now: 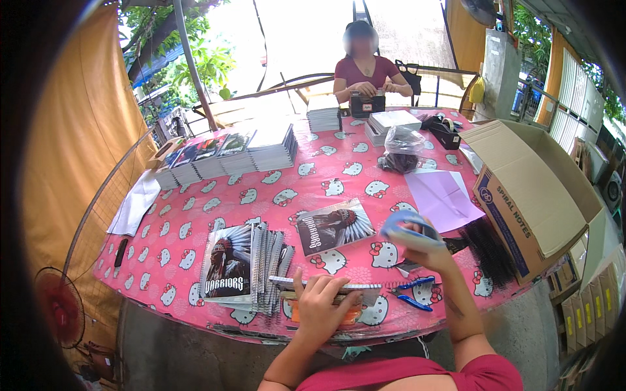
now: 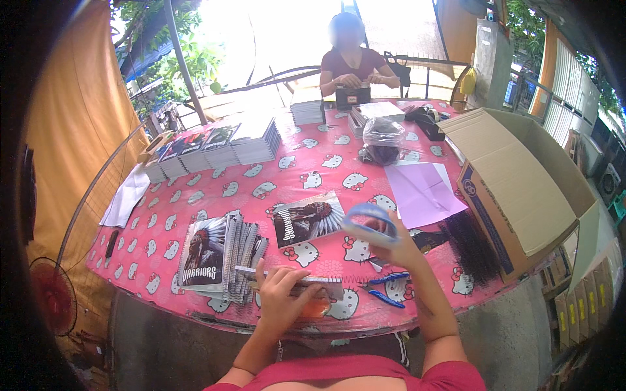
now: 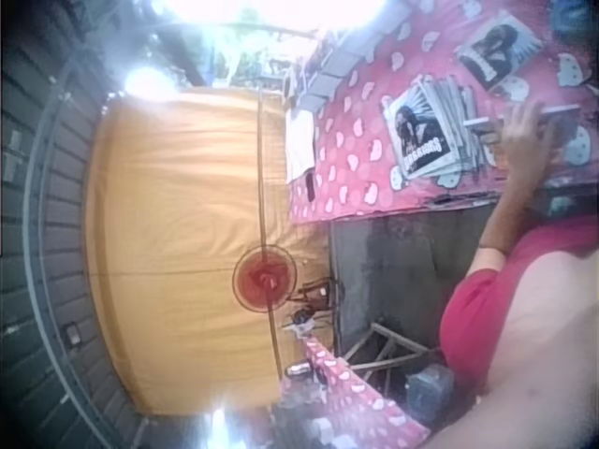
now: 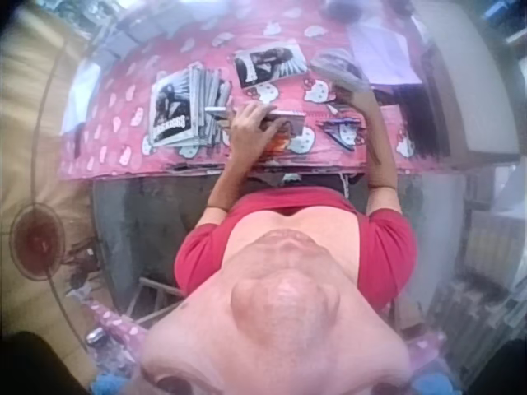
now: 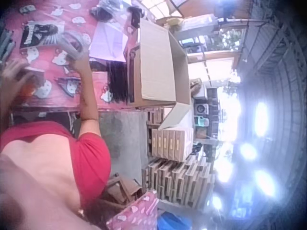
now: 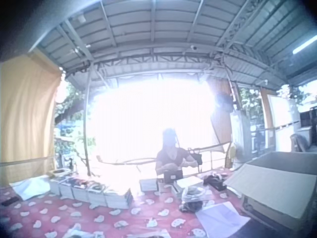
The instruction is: The person binds printed notebooks by hand using spiral coils and small pliers to trim the excess wire. The person picks up a stack of paper, inserts a spiral coil, and then uses a blue tool to cut the end of the wire.
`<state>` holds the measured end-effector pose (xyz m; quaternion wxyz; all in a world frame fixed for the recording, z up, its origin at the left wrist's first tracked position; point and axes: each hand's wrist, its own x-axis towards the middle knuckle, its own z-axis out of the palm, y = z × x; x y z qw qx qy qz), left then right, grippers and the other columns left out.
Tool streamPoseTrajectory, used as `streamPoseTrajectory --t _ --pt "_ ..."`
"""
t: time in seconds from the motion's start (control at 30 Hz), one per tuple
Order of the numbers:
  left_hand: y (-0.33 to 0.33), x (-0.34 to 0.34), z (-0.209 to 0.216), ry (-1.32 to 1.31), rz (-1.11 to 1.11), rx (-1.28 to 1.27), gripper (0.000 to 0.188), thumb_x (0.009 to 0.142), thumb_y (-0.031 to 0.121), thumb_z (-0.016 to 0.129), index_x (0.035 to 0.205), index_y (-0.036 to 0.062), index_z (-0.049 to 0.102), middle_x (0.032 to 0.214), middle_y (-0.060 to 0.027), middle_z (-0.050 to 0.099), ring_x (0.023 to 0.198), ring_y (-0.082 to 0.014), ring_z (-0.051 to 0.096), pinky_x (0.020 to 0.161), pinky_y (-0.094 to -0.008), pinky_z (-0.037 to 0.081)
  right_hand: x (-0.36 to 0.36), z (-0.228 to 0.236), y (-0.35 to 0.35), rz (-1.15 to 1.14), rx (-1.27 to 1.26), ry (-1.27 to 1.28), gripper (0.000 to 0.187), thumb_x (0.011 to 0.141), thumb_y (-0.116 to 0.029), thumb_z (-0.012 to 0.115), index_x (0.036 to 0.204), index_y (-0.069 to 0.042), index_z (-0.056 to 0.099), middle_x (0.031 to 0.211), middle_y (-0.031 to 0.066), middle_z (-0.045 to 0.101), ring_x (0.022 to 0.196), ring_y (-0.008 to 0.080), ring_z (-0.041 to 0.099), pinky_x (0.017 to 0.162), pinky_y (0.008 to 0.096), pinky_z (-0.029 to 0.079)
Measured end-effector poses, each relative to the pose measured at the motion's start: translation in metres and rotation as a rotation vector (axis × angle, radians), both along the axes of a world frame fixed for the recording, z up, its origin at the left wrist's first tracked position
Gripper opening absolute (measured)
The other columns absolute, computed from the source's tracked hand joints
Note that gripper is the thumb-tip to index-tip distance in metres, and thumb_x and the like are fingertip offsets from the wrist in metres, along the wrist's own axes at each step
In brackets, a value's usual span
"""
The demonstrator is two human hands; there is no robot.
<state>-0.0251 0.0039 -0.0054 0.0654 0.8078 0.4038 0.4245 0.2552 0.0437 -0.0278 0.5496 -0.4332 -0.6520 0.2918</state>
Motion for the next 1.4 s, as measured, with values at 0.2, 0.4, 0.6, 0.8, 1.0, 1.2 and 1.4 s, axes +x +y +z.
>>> streamPoseTrajectory --t 0.2,0.4,0.6,0.8,1.0,1.2,1.4 --pt "-0.002 0.002 0.008 -0.011 -0.015 -0.054 0.027 0.065 0.026 0.082 0.083 0.0104 0.068 0.079 -0.0035 0.064 0.082 -0.0213 0.061 0.107 -0.0482 0.022 -0.018 0.008 -0.007 0.414 -0.185 -0.213 0.057 0.069 -0.012 0.078 0.118 -0.002 0.053 0.102 0.0096 0.065 0.089 0.0185 0.064 0.082 0.0355 0.052" --pt "-0.003 -0.003 0.002 -0.043 -0.020 -0.068 0.030 0.068 0.029 0.080 0.088 0.0102 0.066 0.080 -0.0031 0.063 0.079 -0.0221 0.061 0.104 -0.0473 0.026 -0.027 0.009 -0.008 0.254 -0.175 -0.201 0.038 0.070 -0.002 0.070 0.106 -0.002 0.059 0.088 0.0079 0.065 0.081 0.0182 0.063 0.074 0.0335 0.050" --pt "-0.006 -0.011 0.021 0.124 0.281 -0.027 0.040 0.058 0.024 0.086 0.090 0.0089 0.068 0.102 -0.0090 0.066 0.109 -0.0282 0.057 0.104 -0.0461 0.031 -0.037 0.005 -0.006 0.436 -0.363 0.433 0.039 0.070 0.001 0.069 0.108 -0.001 0.058 0.092 0.0132 0.067 0.089 0.0212 0.066 0.075 0.0359 0.052" --pt "0.010 -0.032 0.009 -0.118 0.116 -0.135 0.038 0.055 0.032 0.086 0.077 0.0070 0.067 0.099 -0.0061 0.065 0.108 -0.0266 0.056 0.098 -0.0470 0.032 -0.057 -0.002 0.018 0.303 -0.160 -0.194 0.049 0.065 -0.002 0.070 0.113 -0.005 0.060 0.095 0.0153 0.066 0.084 0.0277 0.067 0.072 0.0360 0.053" --pt "0.012 -0.039 0.009 -0.093 0.120 -0.158 0.038 0.055 0.027 0.086 0.079 0.0055 0.067 0.092 -0.0065 0.066 0.097 -0.0253 0.059 0.089 -0.0417 0.039 -0.079 0.015 0.033 -0.064 -0.095 -0.799 0.039 0.063 -0.012 0.078 0.099 -0.007 0.064 0.091 0.0097 0.066 0.081 0.0270 0.065 0.073 0.0397 0.051" --pt "0.014 -0.044 0.014 -0.168 0.188 -0.040 0.036 0.054 0.014 0.087 0.082 0.0029 0.067 0.091 -0.0099 0.067 0.097 -0.0285 0.062 0.085 -0.0386 0.049 -0.094 0.021 0.030 0.251 -0.193 -0.412 0.040 0.063 -0.009 0.076 0.101 -0.004 0.062 0.089 0.0094 0.067 0.084 0.0168 0.064 0.074 0.0342 0.050" --pt "0.021 -0.088 -0.009 -0.755 0.041 -0.649 0.032 0.072 0.003 0.079 0.101 -0.0011 0.068 0.089 -0.0051 0.067 0.085 -0.0136 0.063 0.075 -0.0249 0.050 -0.113 0.035 0.030 0.455 -0.217 -0.168 0.046 0.062 -0.004 0.071 0.107 -0.003 0.061 0.088 0.0072 0.066 0.084 0.0141 0.063 0.077 0.0311 0.050"
